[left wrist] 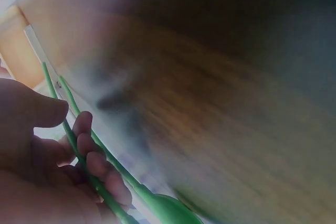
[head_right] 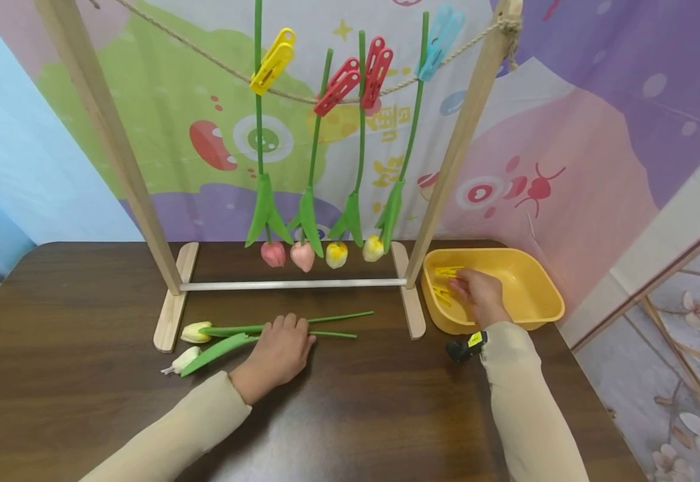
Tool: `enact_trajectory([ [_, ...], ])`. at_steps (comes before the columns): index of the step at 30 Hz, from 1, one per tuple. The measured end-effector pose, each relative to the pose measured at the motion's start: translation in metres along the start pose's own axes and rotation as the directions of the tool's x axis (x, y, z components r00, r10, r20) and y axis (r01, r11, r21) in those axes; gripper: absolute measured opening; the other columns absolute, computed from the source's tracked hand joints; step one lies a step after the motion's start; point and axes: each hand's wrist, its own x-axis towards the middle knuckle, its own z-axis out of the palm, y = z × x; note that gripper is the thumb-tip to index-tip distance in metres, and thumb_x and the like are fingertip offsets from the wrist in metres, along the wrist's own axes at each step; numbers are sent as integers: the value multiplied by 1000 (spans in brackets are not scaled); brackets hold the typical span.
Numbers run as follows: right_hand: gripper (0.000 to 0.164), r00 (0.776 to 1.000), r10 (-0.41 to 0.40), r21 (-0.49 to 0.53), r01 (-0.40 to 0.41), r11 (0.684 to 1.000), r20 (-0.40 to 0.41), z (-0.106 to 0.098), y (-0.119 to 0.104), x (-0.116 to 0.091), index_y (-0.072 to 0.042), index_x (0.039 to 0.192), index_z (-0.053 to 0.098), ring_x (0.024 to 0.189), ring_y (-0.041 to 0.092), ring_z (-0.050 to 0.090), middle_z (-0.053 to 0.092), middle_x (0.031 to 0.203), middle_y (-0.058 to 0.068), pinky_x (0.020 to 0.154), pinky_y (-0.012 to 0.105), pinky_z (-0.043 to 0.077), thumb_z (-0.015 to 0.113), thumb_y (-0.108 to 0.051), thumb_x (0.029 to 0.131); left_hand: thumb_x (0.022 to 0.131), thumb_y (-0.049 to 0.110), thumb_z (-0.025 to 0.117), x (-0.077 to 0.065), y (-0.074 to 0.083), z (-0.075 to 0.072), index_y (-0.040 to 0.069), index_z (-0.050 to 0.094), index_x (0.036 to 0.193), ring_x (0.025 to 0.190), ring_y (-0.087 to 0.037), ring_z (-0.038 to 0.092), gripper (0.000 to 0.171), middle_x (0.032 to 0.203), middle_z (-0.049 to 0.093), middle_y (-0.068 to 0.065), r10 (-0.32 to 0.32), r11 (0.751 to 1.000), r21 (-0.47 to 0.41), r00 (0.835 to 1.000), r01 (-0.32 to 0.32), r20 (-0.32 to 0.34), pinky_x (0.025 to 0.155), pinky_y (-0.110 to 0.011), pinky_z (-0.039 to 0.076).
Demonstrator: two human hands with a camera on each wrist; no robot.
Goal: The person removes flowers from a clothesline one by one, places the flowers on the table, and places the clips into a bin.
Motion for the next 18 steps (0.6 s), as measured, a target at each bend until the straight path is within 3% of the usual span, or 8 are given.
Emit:
enact_trajectory([
  [13,11,998,16,-168,-27,985,-65,4,5,16,-6,81,58,57,7,63,64,61,-1,65,20,54,54,-2,89,92,26,55,3,-2,-1,3,57,100,89,-29,53,24,93,55,-12,-12,1000,11,998,11,67,75,-43,43],
  [18,8,997,18,-267,-37,963,-72,2,7,24,-5,82,56,57,5,61,61,62,-3,61,18,53,55,-5,90,90,27,57,3,-2,-1,3,56,102,91,-29,52,27,96,55,-12,-30,999,17,998,29,63,76,-42,43],
])
